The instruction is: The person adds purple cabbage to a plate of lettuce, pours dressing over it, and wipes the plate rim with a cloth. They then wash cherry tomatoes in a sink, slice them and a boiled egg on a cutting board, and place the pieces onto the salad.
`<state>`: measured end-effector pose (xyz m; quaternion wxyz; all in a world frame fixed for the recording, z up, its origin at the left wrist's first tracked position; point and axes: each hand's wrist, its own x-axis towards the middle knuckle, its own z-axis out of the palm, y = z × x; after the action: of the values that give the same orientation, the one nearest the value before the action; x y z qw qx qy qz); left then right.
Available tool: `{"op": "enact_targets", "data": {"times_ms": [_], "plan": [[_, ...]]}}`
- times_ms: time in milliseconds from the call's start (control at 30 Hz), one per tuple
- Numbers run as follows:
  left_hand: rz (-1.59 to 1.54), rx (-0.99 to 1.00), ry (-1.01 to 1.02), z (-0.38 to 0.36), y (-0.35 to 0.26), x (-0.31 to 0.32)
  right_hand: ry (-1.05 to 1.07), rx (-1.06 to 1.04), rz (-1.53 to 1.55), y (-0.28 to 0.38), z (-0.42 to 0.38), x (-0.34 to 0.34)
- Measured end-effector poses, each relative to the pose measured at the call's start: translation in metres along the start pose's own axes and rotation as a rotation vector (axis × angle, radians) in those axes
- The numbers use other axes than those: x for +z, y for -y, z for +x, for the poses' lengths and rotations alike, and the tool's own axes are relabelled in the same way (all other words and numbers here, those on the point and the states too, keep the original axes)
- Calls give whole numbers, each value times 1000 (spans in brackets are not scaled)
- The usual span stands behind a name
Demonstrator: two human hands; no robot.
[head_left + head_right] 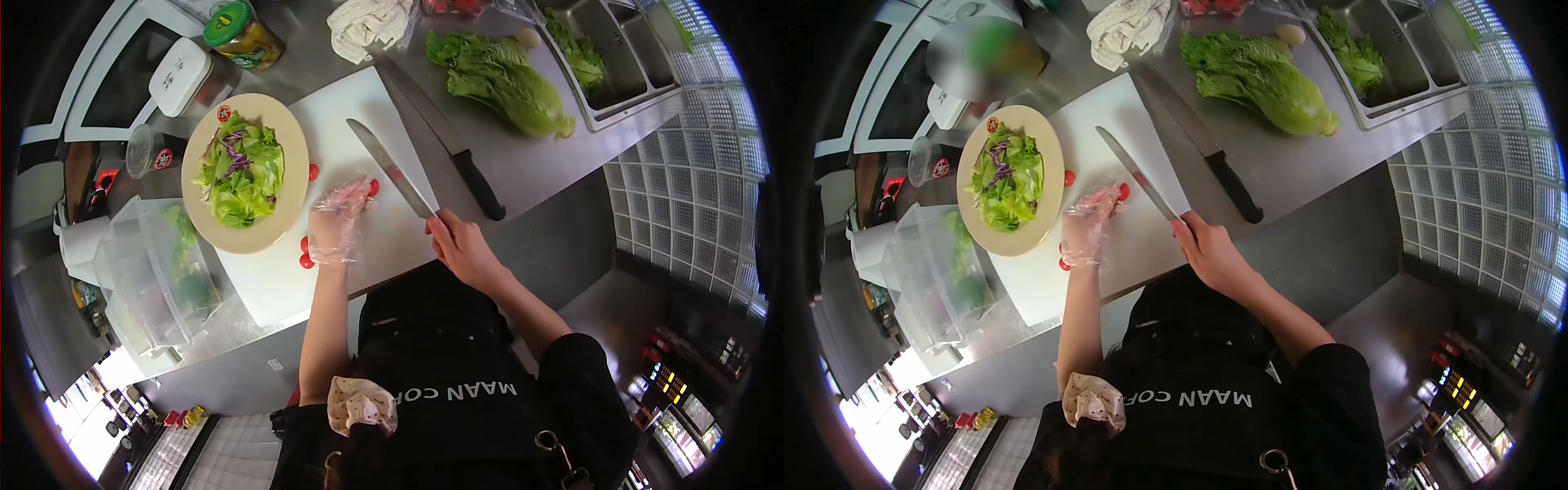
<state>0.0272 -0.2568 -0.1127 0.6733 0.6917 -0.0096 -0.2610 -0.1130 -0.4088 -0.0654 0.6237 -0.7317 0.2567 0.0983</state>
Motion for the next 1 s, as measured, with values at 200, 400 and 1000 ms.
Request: {"op": "enact_targets", "data": {"times_ms": [200, 400, 1000], "plan": [[-116, -139, -129, 3, -6, 9, -61, -80, -47, -12, -3, 20], [-111, -102, -183, -1, -8, 16, -69, 33, 67, -9, -5, 21], [456, 139, -27, -13, -11, 5, -365, -229, -405, -23, -1, 22]]}}
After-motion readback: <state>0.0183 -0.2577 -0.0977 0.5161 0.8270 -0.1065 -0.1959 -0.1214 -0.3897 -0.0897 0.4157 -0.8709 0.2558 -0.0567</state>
